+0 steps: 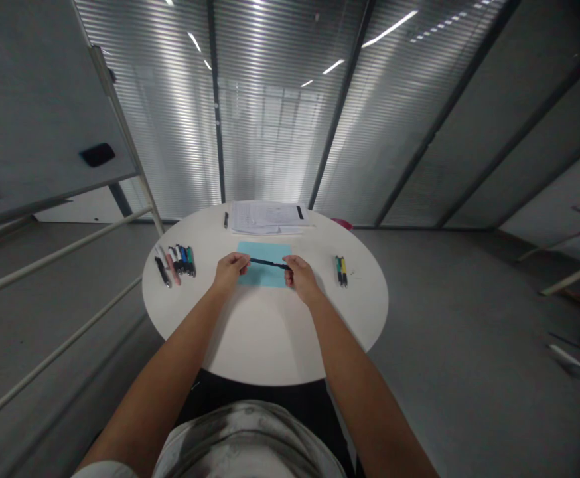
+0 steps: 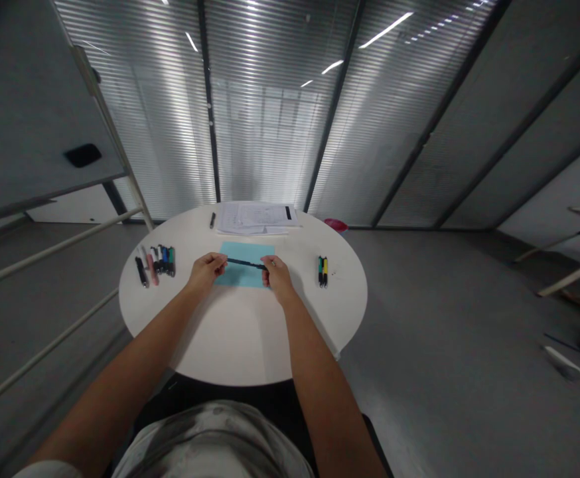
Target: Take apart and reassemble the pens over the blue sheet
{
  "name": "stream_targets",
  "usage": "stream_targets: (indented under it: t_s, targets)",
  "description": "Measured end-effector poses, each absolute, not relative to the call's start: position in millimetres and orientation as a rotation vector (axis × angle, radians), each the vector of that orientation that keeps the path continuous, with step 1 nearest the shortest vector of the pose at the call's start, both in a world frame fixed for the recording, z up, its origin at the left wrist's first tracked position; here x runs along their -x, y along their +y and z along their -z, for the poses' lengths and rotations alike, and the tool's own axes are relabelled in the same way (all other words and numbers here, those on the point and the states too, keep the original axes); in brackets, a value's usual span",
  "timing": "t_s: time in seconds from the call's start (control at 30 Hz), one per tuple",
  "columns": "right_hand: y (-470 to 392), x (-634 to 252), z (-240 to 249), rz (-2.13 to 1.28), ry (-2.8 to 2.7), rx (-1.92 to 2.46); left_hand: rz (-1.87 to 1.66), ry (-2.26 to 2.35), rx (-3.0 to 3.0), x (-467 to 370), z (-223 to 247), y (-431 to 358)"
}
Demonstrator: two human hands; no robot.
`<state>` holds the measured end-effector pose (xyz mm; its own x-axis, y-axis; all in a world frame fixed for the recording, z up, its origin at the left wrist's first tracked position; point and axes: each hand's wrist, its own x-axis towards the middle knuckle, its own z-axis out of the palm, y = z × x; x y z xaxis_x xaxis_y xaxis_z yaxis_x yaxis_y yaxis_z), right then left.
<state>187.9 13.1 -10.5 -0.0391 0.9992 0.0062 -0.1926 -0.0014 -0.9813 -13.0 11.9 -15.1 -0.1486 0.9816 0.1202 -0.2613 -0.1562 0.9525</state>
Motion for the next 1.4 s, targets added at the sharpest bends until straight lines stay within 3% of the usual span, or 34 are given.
stream_targets:
  t_s: [1.4]
  targets:
    - [9.9, -185.9, 7.2, -1.345, -1.050, 0.984, -1.511, 1.018, -1.000, 11.8, 13.1, 8.6]
